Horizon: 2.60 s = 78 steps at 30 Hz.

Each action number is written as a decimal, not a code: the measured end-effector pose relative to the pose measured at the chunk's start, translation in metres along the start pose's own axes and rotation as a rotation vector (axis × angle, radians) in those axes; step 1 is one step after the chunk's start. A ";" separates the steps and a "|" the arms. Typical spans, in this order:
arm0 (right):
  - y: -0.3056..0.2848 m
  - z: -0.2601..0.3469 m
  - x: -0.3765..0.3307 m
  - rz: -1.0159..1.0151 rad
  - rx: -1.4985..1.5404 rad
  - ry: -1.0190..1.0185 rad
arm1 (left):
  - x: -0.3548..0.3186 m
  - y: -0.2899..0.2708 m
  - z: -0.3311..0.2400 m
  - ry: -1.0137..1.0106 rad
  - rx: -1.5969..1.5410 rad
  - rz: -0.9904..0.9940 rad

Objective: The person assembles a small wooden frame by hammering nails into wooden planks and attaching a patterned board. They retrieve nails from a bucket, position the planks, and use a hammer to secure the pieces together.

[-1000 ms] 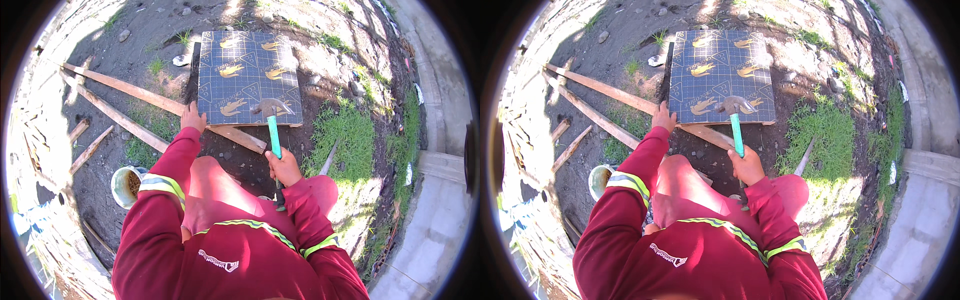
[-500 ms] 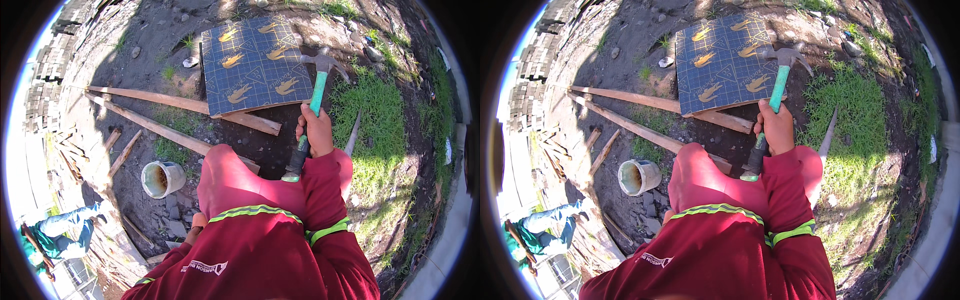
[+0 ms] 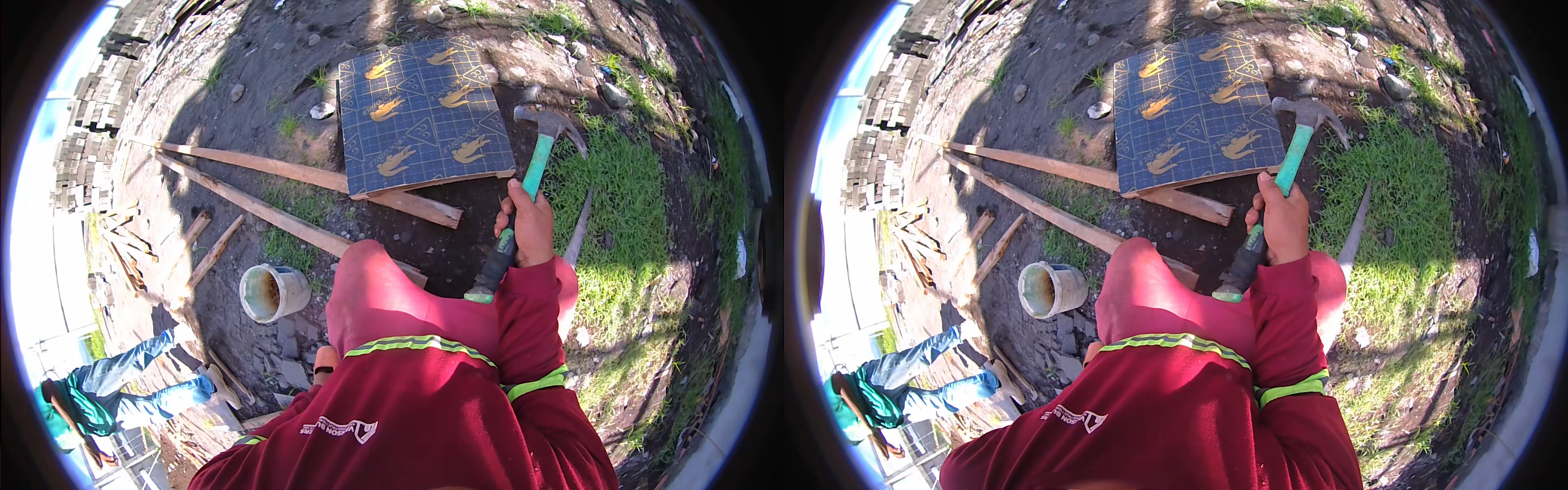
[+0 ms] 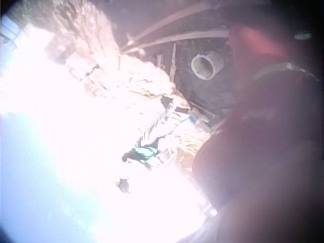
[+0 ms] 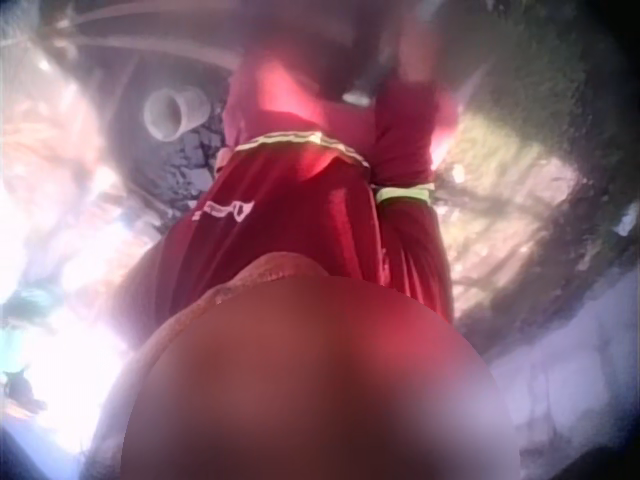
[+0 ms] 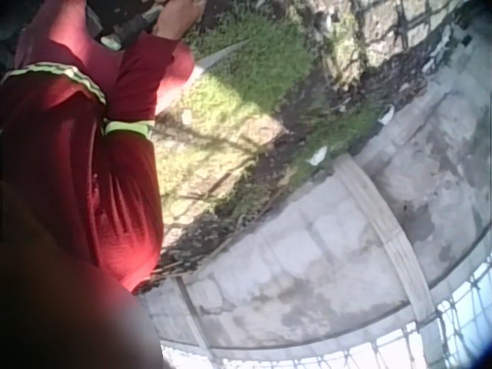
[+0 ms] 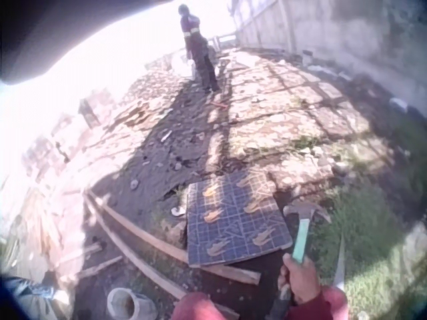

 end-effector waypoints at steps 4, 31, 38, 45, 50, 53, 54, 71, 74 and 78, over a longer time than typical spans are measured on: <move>-0.003 -0.002 -0.001 -0.014 -0.042 0.006 | -0.003 -0.005 0.001 -0.075 -0.064 0.017; 0.011 -0.023 0.005 0.067 -0.222 -0.037 | -0.050 -0.120 -0.069 0.123 0.043 0.571; 0.007 0.044 -0.020 0.129 -0.546 -0.135 | -0.052 -0.414 -0.210 0.646 -0.356 -0.021; -0.027 0.166 -0.021 0.196 -1.092 -0.792 | 0.073 -0.486 -0.449 0.886 -0.816 -0.436; -0.102 0.077 -0.003 0.013 -1.185 -0.531 | 0.089 -0.453 -0.535 0.896 -0.581 -0.440; -0.138 0.005 0.002 -0.004 -1.182 -0.302 | 0.103 -0.431 -0.544 0.837 -0.534 -0.456; -0.139 -0.010 0.003 0.038 -1.150 -0.326 | 0.103 -0.431 -0.544 0.866 -0.564 -0.533; -0.095 -0.055 0.075 0.134 -1.226 -0.292 | 0.111 -0.410 -0.540 0.802 -0.535 -0.757; -0.098 -0.065 0.078 0.156 -1.201 -0.217 | 0.111 -0.409 -0.538 0.819 -0.547 -0.765; -0.086 -0.061 0.077 0.171 -1.037 -0.338 | 0.105 -0.409 -0.537 0.837 -0.558 -0.831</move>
Point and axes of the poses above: each hand's wrist, its own x-axis towards the middle knuckle, its own y-axis out of the palm, z = x × y, the point moved 9 cm from there along x, towards the middle knuckle, and after that the axes turned 4 degrees about x, right-handed, at the moved point
